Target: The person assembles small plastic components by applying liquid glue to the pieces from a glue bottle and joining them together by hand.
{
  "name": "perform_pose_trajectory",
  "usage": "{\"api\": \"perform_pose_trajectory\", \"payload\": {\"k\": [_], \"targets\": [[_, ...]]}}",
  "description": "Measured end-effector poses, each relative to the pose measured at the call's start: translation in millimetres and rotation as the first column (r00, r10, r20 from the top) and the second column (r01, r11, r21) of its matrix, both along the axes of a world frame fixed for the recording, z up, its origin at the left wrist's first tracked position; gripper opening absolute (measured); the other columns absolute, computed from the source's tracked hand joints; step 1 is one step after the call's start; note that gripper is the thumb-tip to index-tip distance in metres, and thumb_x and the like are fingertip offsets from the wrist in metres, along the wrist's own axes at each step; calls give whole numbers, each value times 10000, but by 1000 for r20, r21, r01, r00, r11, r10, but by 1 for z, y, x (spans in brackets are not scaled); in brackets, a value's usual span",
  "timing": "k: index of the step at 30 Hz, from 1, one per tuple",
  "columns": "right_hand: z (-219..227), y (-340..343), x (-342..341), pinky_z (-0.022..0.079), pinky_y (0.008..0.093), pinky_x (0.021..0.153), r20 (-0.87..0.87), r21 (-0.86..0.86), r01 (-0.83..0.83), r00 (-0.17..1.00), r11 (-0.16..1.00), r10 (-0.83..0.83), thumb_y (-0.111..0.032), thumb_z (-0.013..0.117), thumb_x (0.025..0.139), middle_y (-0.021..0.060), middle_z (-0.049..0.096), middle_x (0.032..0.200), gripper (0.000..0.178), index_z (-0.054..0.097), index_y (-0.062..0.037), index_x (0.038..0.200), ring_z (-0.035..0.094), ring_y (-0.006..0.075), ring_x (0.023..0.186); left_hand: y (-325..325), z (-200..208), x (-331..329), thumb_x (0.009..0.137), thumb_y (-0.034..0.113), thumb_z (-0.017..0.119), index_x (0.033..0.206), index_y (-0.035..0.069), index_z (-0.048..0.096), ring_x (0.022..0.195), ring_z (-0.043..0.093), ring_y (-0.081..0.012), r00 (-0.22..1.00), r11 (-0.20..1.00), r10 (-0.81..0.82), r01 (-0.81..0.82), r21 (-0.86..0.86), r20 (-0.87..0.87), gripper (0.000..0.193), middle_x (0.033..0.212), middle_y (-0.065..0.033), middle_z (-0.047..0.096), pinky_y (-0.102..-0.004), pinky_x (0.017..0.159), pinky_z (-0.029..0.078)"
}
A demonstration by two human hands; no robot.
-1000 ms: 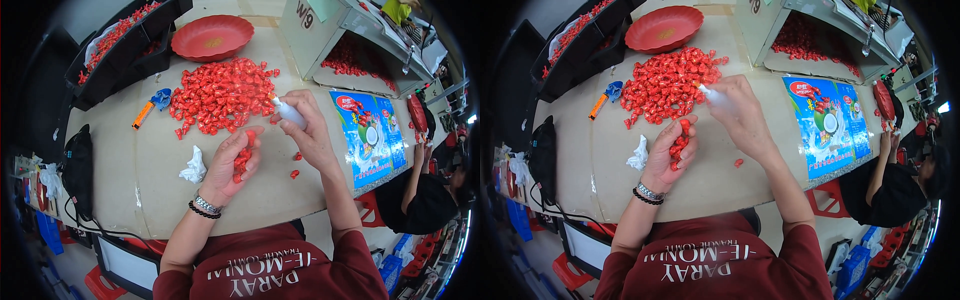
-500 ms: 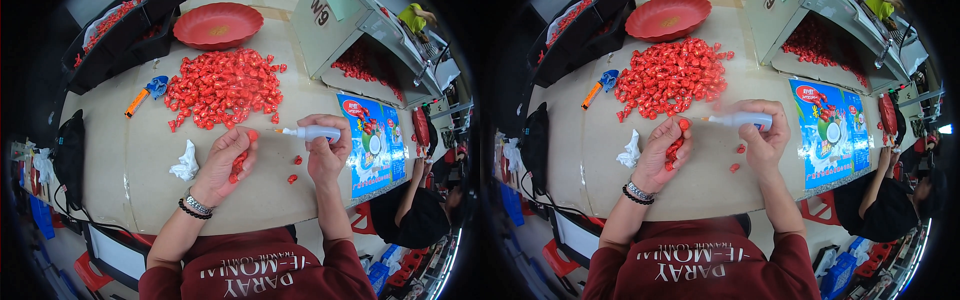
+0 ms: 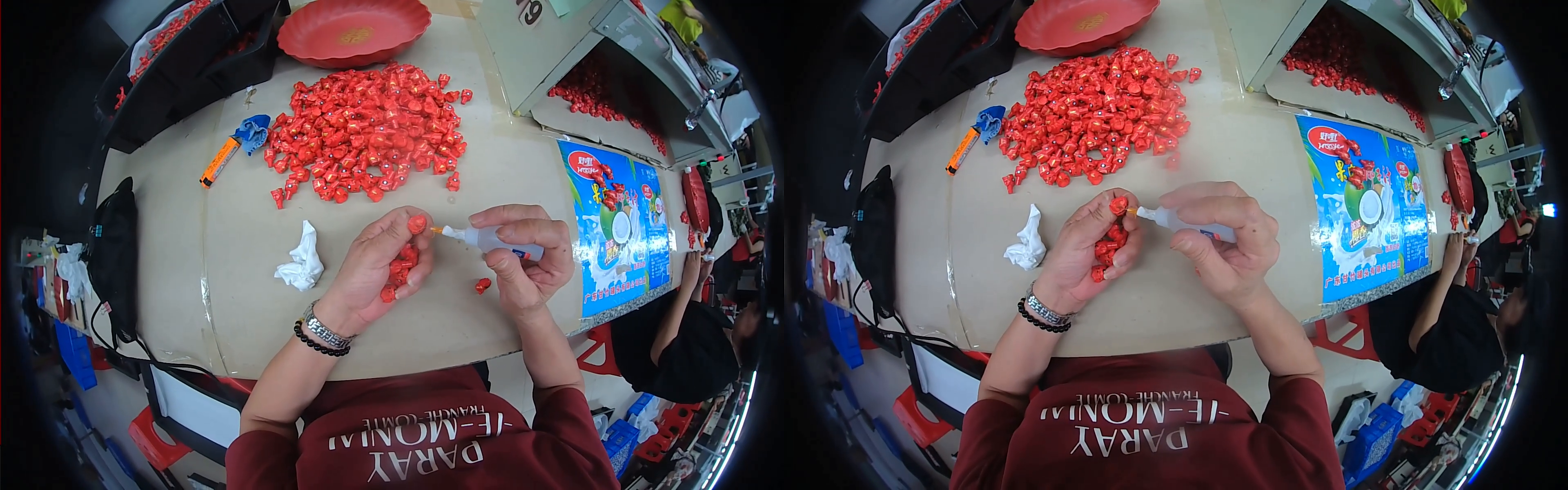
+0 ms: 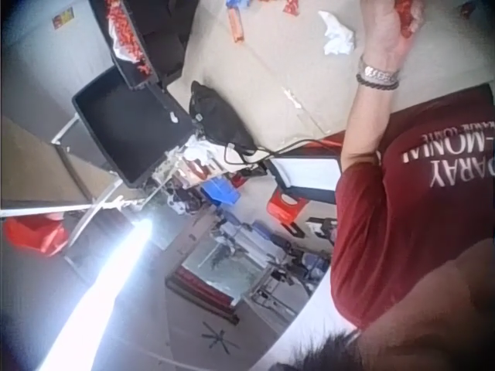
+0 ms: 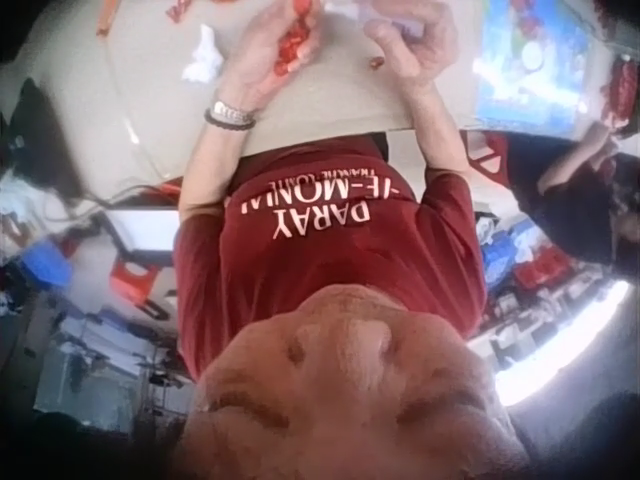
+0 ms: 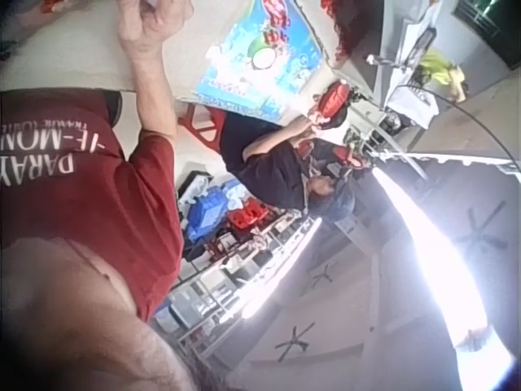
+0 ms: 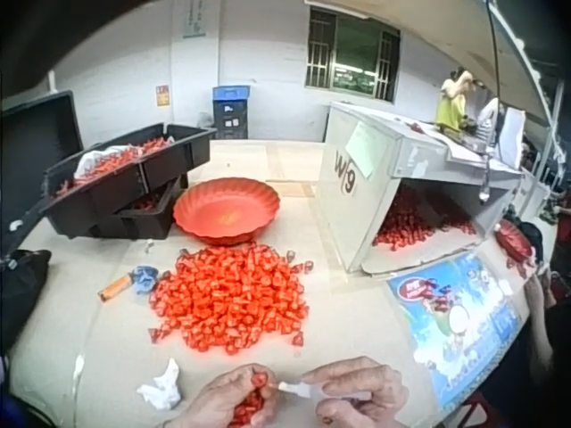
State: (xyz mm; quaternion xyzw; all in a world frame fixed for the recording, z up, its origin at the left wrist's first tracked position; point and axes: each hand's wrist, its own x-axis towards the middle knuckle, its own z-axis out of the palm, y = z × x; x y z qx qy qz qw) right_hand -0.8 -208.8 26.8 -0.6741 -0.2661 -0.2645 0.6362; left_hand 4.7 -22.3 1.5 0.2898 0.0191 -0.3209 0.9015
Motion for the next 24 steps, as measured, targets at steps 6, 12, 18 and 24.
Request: {"api": "perform_pose_trajectory", "payload": {"k": [6, 12, 18, 24], "targets": [[2, 1, 1, 498, 262, 596, 45, -83, 13, 999, 996, -9, -106, 726, 810, 202, 667, 879, 243, 566, 22, 940, 651, 209, 743, -1, -4, -2, 994, 269, 454, 1030, 52, 529, 513, 470, -118, 1000, 1000, 9, -9, -3, -10, 232, 803, -44, 533, -216, 375, 335], [2, 2, 0, 499, 263, 596, 35, -98, 22, 999, 995, -19, -98, 732, 802, 204, 666, 877, 247, 566, 23, 939, 647, 212, 741, -1, -5, -1, 994, 263, 454, 1034, 51, 530, 519, 475, -120, 1000, 1000, -5, 5, -11, 6, 229, 835, -47, 544, -219, 374, 343], [2, 1, 0, 499, 264, 596, 32, -129, 25, 999, 991, -21, -89, 734, 796, 205, 666, 878, 246, 566, 22, 938, 648, 212, 743, 0, -6, -1, 995, 264, 453, 1038, 55, 532, 524, 478, -121, 1000, 1000, -2, 2, -11, 3, 227, 854, -41, 543, -217, 373, 343], [1, -1, 1, 498, 265, 591, 54, -106, 45, 998, 993, -39, -84, 739, 789, 205, 667, 878, 251, 565, 22, 936, 649, 210, 741, -1, -3, -1, 1004, 285, 431, 960, 42, 509, 507, 463, -103, 1000, 999, 8, -9, 36, 28, 259, 784, -43, 525, -209, 373, 331]]}}
